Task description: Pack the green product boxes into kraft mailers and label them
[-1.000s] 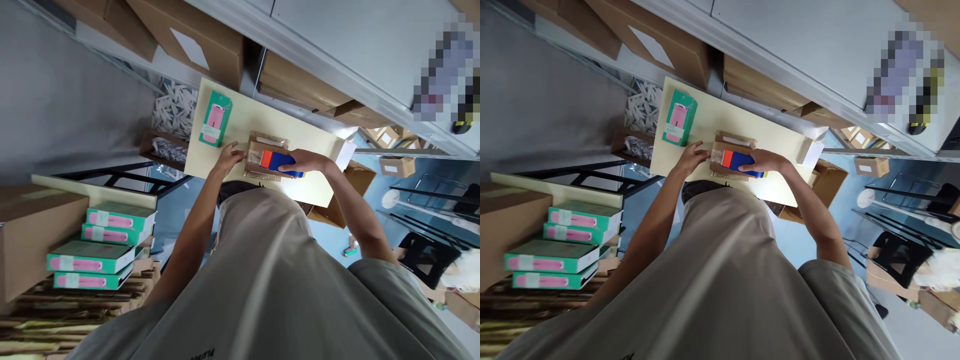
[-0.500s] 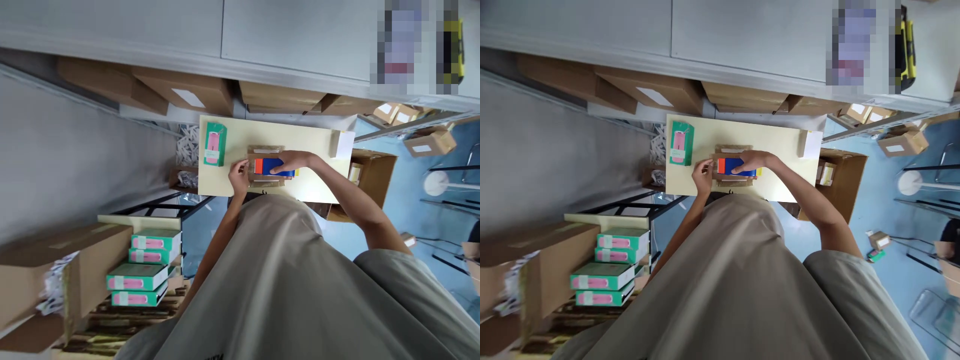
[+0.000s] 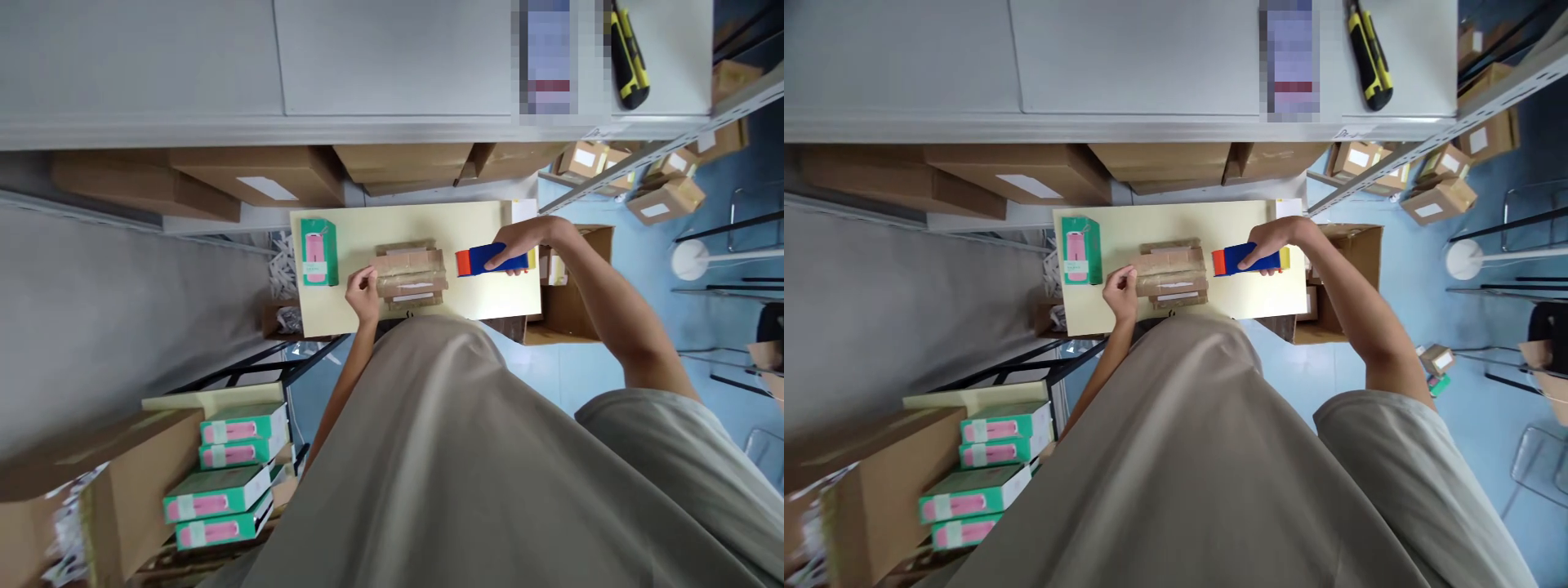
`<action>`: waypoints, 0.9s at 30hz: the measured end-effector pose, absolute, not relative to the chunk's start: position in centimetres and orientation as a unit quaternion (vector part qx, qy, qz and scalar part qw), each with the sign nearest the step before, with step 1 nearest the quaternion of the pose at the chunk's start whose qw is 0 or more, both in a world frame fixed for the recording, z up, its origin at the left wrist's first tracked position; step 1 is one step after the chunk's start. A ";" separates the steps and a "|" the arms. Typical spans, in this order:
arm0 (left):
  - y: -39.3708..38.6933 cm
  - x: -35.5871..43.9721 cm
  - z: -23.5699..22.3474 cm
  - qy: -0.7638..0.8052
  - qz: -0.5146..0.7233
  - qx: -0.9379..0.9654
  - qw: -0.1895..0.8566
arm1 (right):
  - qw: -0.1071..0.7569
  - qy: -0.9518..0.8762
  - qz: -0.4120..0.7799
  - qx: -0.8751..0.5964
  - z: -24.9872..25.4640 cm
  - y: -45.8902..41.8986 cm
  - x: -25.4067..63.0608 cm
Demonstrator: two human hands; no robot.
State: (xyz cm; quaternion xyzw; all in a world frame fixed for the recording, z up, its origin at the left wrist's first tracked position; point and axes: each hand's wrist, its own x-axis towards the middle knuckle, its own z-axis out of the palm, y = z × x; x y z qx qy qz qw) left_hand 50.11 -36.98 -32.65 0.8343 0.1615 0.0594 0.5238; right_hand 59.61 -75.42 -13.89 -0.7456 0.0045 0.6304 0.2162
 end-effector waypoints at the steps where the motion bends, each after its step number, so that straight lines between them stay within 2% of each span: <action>1: -37.0 50.1 -32.5 0.156 0.054 0.838 0.519 | 0.204 0.025 0.621 -0.756 -14.1 -76.2 59.3; 5: -37.1 50.2 -31.8 0.155 0.033 0.857 0.490 | 0.187 0.077 0.599 -0.775 -16.2 -75.8 58.3; 12: -36.8 50.4 -31.8 0.155 0.012 0.863 0.480 | 0.147 0.041 0.585 -0.796 -19.6 -71.5 57.1; 17: -36.6 50.4 -31.9 0.158 0.016 0.864 0.478 | 0.073 0.085 0.408 -0.906 -21.6 -68.3 54.1; 21: -36.7 50.4 -31.5 0.161 0.013 0.862 0.481 | 0.072 0.124 0.368 -0.919 -23.3 -67.6 51.1; 22: -36.8 50.4 -31.4 0.164 0.011 0.860 0.483 | 0.081 0.139 0.362 -0.918 -23.7 -67.8 50.3; 24: -37.0 50.3 -31.1 0.169 0.009 0.853 0.494 | 0.153 0.199 0.337 -0.907 -24.4 -68.4 48.6; 27: -37.1 50.3 -30.2 0.178 0.016 0.840 0.512 | 0.329 0.264 0.278 -0.863 -25.5 -68.8 45.9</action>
